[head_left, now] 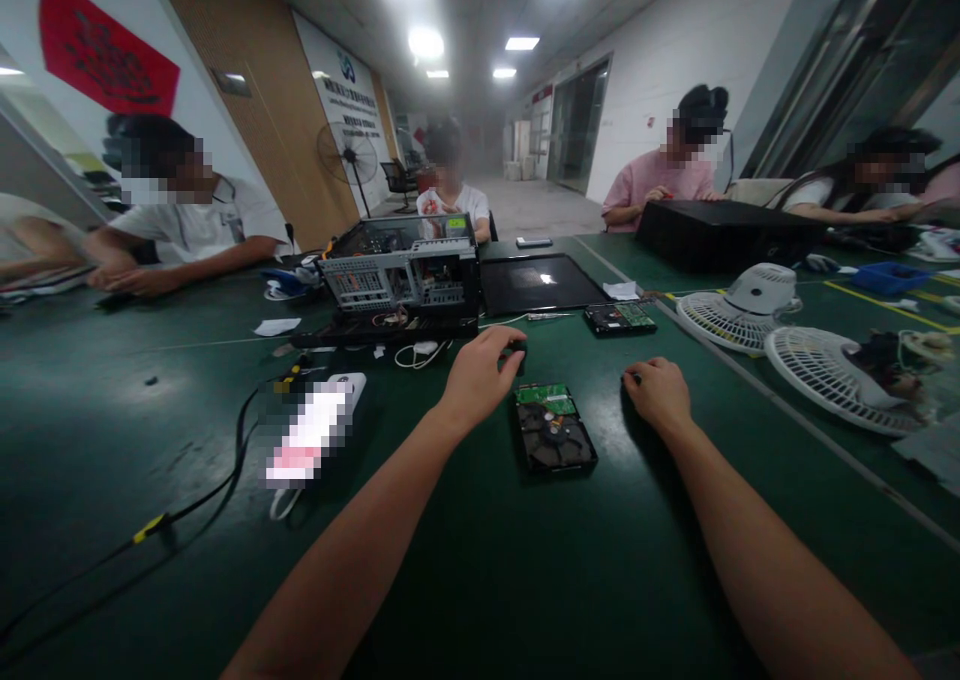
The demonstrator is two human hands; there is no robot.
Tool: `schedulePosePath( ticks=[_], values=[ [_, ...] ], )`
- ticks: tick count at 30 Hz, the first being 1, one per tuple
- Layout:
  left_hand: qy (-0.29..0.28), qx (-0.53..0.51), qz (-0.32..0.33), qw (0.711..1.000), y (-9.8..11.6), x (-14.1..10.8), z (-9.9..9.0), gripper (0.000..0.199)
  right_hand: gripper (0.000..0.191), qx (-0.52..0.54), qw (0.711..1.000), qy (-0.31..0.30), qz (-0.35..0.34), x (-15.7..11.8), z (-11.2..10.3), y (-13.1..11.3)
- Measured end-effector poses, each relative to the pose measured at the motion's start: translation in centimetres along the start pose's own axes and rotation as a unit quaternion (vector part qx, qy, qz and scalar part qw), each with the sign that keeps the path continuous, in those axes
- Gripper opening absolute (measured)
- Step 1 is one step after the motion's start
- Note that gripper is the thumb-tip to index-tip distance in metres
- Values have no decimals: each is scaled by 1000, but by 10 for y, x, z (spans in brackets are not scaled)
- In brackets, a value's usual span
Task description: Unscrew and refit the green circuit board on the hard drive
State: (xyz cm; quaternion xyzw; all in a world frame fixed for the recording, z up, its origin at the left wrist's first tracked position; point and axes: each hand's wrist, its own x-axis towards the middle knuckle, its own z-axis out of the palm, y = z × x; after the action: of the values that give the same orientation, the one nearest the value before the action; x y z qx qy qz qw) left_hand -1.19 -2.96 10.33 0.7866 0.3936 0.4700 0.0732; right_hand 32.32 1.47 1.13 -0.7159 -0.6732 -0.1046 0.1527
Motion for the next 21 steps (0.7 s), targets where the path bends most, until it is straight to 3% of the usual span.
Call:
schedulePosePath(
  ticks=[6, 9, 12, 16, 21],
  values=[
    [-7, 1, 6, 1000, 1, 0, -1, 25, 30, -8, 1000, -22, -10, 2, -2, -3],
    [-9, 0, 4, 1000, 2, 1, -1, 25, 29, 43, 999, -16, -20, 1, -7, -11],
    [-7, -4, 4, 1000, 2, 1, -1, 26, 27, 145, 988, -21, -45, -6, -14, -30],
    [-5, -7, 3, 1000, 2, 1, -1, 25, 19, 264, 955, -28, -132, -20, -16, -65],
    [-4, -14, 3, 1000, 1, 1, 1, 25, 12, 332, 927, -10, -175, -26, -7, -95]
  ],
)
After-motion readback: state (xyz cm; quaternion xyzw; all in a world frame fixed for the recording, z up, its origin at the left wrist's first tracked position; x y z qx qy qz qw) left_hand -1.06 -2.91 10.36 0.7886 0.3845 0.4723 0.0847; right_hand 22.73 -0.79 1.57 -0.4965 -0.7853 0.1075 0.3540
